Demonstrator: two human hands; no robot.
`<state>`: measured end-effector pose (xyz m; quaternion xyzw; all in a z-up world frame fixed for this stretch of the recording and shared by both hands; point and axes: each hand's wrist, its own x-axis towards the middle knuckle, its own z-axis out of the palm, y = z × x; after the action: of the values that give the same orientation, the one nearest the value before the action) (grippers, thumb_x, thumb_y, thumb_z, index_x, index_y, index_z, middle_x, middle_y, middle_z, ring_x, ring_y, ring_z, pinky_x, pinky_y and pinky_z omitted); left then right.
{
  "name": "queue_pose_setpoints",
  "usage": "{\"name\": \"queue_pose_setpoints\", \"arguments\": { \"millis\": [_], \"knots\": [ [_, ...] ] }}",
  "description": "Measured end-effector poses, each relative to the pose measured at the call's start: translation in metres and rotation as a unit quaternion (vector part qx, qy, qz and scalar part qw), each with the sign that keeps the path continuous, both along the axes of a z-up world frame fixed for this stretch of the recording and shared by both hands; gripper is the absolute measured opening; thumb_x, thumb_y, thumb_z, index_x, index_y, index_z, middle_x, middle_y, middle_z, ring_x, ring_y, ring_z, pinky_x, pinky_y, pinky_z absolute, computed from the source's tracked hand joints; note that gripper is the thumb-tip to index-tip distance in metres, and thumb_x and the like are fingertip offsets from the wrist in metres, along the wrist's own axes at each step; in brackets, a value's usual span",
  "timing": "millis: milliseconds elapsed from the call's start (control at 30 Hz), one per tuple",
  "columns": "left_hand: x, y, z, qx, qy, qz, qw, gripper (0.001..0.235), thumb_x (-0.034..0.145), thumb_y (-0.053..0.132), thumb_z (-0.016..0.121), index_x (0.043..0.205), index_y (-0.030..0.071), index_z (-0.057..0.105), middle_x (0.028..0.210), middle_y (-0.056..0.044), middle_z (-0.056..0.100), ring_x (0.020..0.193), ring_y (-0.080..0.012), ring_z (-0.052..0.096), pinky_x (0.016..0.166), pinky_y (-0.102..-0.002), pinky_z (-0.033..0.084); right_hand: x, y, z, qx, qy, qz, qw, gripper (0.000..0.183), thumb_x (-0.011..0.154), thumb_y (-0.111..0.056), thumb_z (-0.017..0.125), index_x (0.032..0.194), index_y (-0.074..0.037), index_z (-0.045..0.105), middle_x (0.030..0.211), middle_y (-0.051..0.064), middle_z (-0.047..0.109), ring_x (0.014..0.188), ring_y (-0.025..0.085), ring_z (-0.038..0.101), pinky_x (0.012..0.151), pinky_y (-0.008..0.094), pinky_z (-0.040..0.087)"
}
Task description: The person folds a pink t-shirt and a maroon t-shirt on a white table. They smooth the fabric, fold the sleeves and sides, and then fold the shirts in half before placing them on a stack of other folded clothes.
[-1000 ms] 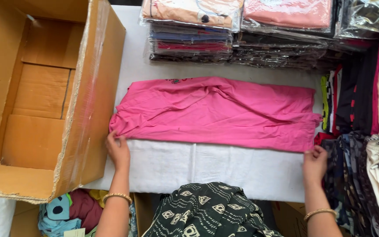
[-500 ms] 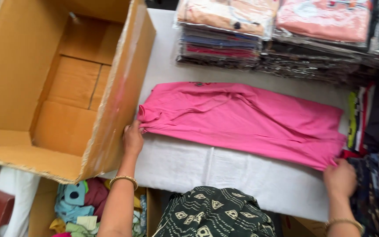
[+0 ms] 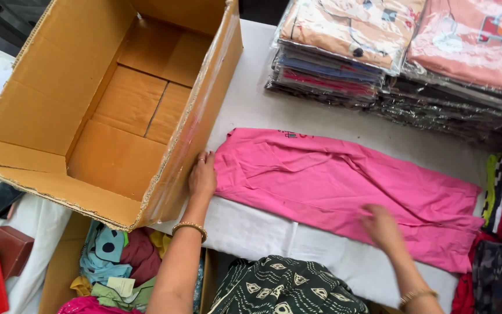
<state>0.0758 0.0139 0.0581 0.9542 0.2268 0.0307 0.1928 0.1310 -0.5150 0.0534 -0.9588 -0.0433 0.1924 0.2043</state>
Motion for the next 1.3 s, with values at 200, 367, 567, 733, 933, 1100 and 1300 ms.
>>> {"name": "queue_pose_setpoints", "arguments": {
  "millis": [200,367,567,733,933,1100,1300],
  "knots": [
    [-0.025,-0.012,0.018,0.000,-0.018,0.001,1.000,0.015,0.097,0.009,0.058,0.111,0.007,0.063,0.119,-0.017,0.066,0.106,-0.0400,0.065,0.087,-0.051,0.053,0.045,0.173,-0.002,0.261,0.125,0.124,0.949,0.036,0.091,-0.024,0.072,0.124,-0.011,0.070,0.129,0.014,0.063,0.111,0.027,0.068,0.092,0.038,0.057],
    [-0.085,-0.027,0.013,-0.040,-0.089,-0.036,0.995,0.023,0.092,0.008,0.059,0.114,0.006,0.061,0.119,-0.016,0.065,0.098,-0.0412,0.066,0.080,-0.049,0.054,0.078,0.245,-0.070,0.282,0.039,0.232,0.930,0.041,0.081,-0.008,0.079,0.121,-0.007,0.074,0.137,0.025,0.046,0.120,0.035,0.054,0.092,0.041,0.056],
    [-0.118,-0.029,0.003,-0.123,-0.125,-0.057,0.983,0.023,0.089,0.004,0.063,0.111,0.007,0.062,0.128,-0.008,0.065,0.108,-0.0355,0.066,0.089,-0.045,0.054,0.159,0.265,-0.004,0.311,0.176,0.008,0.934,0.024,0.089,-0.004,0.066,0.111,0.001,0.075,0.092,0.005,0.070,0.084,0.020,0.062,0.077,0.035,0.054],
    [-0.106,-0.027,0.023,-0.170,-0.159,-0.072,0.970,0.026,0.085,0.006,0.068,0.110,0.006,0.065,0.127,-0.007,0.065,0.108,-0.0333,0.065,0.091,-0.044,0.052,0.143,0.257,0.047,0.548,-0.078,-0.071,0.830,0.068,0.090,-0.002,0.067,0.150,-0.014,0.038,0.135,-0.002,0.045,0.111,0.011,0.056,0.089,0.026,0.051],
    [-0.066,-0.031,0.036,-0.198,-0.207,-0.134,0.949,0.019,0.092,0.012,0.070,0.109,0.004,0.066,0.113,-0.013,0.069,0.107,-0.0349,0.065,0.092,-0.044,0.052,0.006,0.309,0.088,0.381,0.141,0.295,0.865,0.095,0.075,-0.005,0.085,0.153,-0.006,0.030,0.148,0.014,0.043,0.121,0.024,0.055,0.097,0.038,0.048],
    [-0.033,-0.021,0.071,-0.222,-0.167,-0.142,0.950,0.018,0.099,0.025,0.070,0.103,0.007,0.071,0.106,-0.013,0.071,0.103,-0.0347,0.066,0.089,-0.045,0.052,-0.033,0.307,0.012,0.286,0.117,0.196,0.931,0.042,0.083,-0.011,0.074,0.122,-0.007,0.060,0.099,0.012,0.072,0.085,0.023,0.070,0.076,0.038,0.058],
    [-0.006,-0.020,0.039,-0.146,0.016,-0.244,0.959,0.025,0.087,0.030,0.070,0.109,0.022,0.077,0.145,-0.012,0.050,0.134,-0.0372,0.045,0.109,-0.051,0.040,-0.059,0.303,0.013,0.217,0.075,0.380,0.896,0.015,0.086,-0.013,0.074,0.091,-0.001,0.066,0.088,0.019,0.068,0.084,0.036,0.065,0.076,0.044,0.052]
  ]
}}
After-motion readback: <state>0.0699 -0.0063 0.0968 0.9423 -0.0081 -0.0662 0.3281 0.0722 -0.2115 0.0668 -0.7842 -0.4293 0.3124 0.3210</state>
